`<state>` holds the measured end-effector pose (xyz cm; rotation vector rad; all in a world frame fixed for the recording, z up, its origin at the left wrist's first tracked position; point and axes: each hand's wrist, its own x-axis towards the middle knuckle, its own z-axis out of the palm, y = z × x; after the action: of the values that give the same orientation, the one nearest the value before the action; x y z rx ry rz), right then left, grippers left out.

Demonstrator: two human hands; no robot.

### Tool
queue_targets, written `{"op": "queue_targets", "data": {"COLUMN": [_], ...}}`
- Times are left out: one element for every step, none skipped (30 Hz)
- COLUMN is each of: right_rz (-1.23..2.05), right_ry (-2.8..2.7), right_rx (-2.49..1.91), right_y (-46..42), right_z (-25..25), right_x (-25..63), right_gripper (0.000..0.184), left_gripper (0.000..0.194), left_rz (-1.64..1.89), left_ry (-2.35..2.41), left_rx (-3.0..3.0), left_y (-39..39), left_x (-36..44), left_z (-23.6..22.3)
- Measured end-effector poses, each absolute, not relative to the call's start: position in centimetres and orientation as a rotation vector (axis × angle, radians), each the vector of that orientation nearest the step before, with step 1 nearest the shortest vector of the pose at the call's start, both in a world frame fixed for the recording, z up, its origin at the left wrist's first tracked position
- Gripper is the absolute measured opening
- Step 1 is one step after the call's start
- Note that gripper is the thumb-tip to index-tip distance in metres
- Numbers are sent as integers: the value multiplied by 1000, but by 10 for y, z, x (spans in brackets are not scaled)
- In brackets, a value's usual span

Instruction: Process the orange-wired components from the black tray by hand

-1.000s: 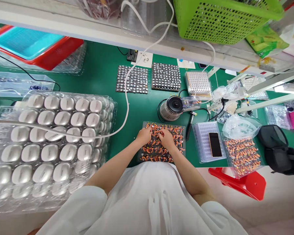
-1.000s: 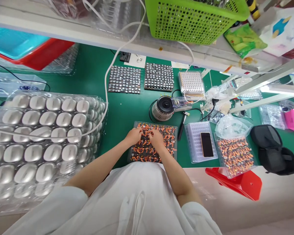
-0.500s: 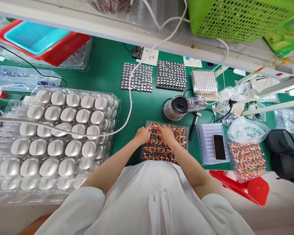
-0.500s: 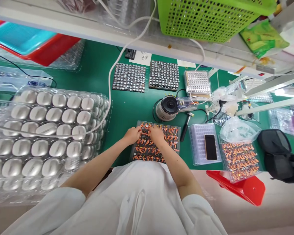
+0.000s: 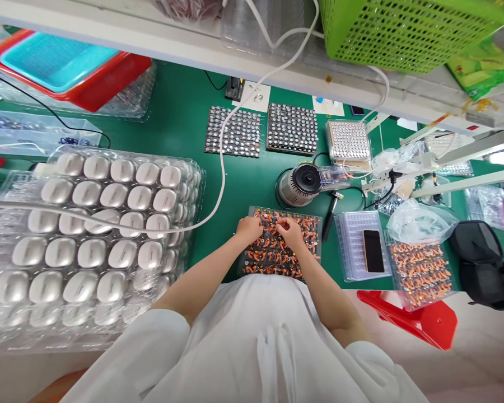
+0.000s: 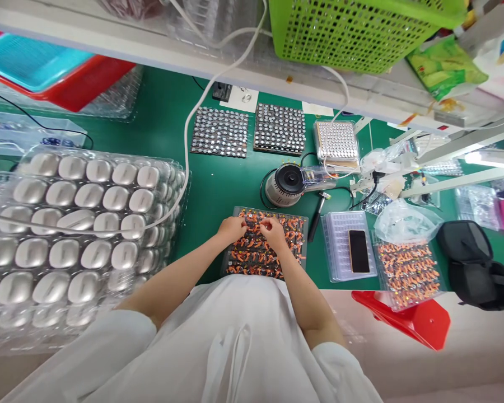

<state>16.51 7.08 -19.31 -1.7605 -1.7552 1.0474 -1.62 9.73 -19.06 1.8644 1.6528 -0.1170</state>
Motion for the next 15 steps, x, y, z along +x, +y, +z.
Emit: {"op": "queue_targets", "data": {"right_rz": [1066, 1084, 1101, 1117, 1135, 1152, 1168, 1184, 1199, 1215, 1231, 1247, 1261, 1274, 1285], "right_ry": [-1706, -1658, -1613, -1570, -1530, -1492, -1458, -1426, -1398, -1371, -1348, -1325, -1304, -1284, -1264], "right_rx": [-1750, -1741, -1733, -1726, -1719, -1713, -1707, -1702, -1695, -1689, -1681, -1672, -1664, -1655, -1647], "right_y": [70, 69, 68, 67, 66, 66, 65, 65, 65, 65, 65, 65, 65, 65, 65], "right_z": [-192, -192, -191, -191, -191, -191, -191, -192, -192, -192, -193, -193, -194, -194, -194], "right_x": [168, 171, 173, 175, 177, 178, 179, 179, 179, 179, 179, 178, 178, 177, 176], "right_gripper": [23, 24, 25, 26, 27, 27, 28, 28, 29, 29, 28, 28, 27, 27, 27], "left_gripper": [23, 22, 22, 22, 21, 21, 20, 20, 20, 21, 21, 23, 24, 26, 28], "left_rz": [-117, -114, -109, -103, -95, -88, -80, -70, -56, -37, -13, 15, 43, 69, 90], "left_ry": [1662, 1672, 1680, 1688, 1695, 1699, 1702, 1703, 1702, 1697, 1687, 1672, 1652, 1631, 1611], "left_rx": [1870, 1875, 1881, 1885, 1890, 1893, 1897, 1901, 1906, 1914, 1925, 1939, 1955, 1971, 1985], "left_y": [98, 98, 98, 97, 97, 96, 96, 95, 94, 92, 91, 89, 87, 85, 83], "left_x": [-14, -13, -11, -10, -10, -10, -10, -10, -11, -11, -11, -10, -9, -7, -5], "left_z": [-191, -191, -191, -191, -191, -191, -190, -189, -188, -187, -185, -183, -180, -179, -177]}}
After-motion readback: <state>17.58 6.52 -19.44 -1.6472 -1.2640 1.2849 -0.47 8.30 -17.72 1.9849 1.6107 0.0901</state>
